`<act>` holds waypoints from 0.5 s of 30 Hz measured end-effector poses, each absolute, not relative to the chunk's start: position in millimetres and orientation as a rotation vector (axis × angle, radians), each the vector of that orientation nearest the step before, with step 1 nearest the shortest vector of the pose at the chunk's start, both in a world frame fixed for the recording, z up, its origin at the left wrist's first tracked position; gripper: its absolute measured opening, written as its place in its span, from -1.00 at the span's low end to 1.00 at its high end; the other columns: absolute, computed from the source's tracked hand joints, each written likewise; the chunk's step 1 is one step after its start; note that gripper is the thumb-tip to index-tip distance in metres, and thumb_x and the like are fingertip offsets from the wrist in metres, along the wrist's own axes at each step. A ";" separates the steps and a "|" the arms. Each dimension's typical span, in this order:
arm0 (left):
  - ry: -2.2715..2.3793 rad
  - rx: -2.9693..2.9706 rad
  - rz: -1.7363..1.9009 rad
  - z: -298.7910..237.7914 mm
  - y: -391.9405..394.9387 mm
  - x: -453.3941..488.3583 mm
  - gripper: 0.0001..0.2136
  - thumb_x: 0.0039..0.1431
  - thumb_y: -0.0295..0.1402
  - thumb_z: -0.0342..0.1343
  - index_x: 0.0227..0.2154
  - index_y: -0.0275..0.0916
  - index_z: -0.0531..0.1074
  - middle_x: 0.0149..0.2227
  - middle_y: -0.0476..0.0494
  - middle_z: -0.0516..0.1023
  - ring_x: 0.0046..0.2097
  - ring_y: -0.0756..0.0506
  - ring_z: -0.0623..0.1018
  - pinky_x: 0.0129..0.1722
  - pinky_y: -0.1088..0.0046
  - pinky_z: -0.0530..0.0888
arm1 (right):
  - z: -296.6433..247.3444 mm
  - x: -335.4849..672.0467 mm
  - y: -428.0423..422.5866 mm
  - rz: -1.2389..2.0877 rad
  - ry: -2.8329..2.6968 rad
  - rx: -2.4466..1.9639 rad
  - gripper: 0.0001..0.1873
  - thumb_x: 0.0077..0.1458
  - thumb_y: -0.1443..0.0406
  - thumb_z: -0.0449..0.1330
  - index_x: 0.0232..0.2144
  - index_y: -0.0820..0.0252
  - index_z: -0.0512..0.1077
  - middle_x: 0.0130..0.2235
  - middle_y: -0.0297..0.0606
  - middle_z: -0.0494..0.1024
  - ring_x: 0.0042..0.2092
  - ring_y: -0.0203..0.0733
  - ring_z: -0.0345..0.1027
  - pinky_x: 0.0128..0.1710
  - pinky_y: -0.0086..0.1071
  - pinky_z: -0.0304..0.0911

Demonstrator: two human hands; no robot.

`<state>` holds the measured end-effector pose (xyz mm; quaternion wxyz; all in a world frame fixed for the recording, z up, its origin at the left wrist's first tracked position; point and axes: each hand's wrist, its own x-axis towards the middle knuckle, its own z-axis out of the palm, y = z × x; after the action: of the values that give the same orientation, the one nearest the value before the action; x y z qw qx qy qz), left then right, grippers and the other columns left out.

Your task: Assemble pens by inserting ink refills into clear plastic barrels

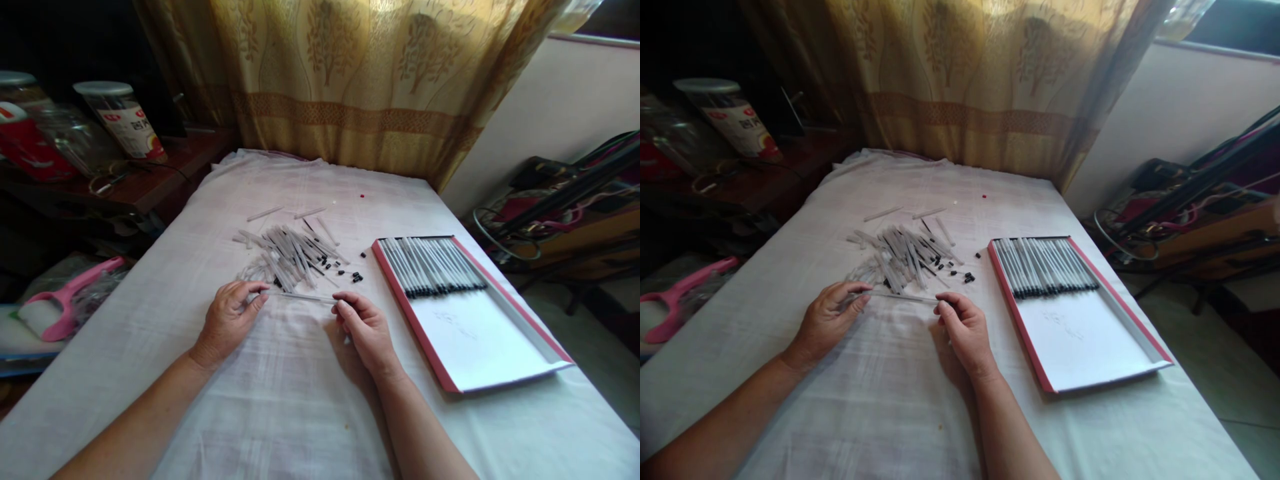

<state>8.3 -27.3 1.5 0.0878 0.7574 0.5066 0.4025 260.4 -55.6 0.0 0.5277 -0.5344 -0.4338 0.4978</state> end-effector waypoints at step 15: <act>1.380 2.275 1.149 2.6 -31.2 11.2 -0.76 0.29 -0.14 0.05 -0.24 -0.14 0.55 -0.30 -0.09 0.65 -0.23 -0.11 0.59 -0.12 0.32 0.48 | 2.5 266.6 -56.1 1.261 -1.200 -1.347 -0.66 0.01 0.08 0.27 -0.26 0.19 0.60 -0.46 -0.26 0.59 -0.54 -0.30 0.34 -0.61 -0.48 0.22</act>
<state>11.2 -31.2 2.6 0.1212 0.7790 0.4727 0.3936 266.6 -56.1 2.5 0.4532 -0.5455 -0.4861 0.5107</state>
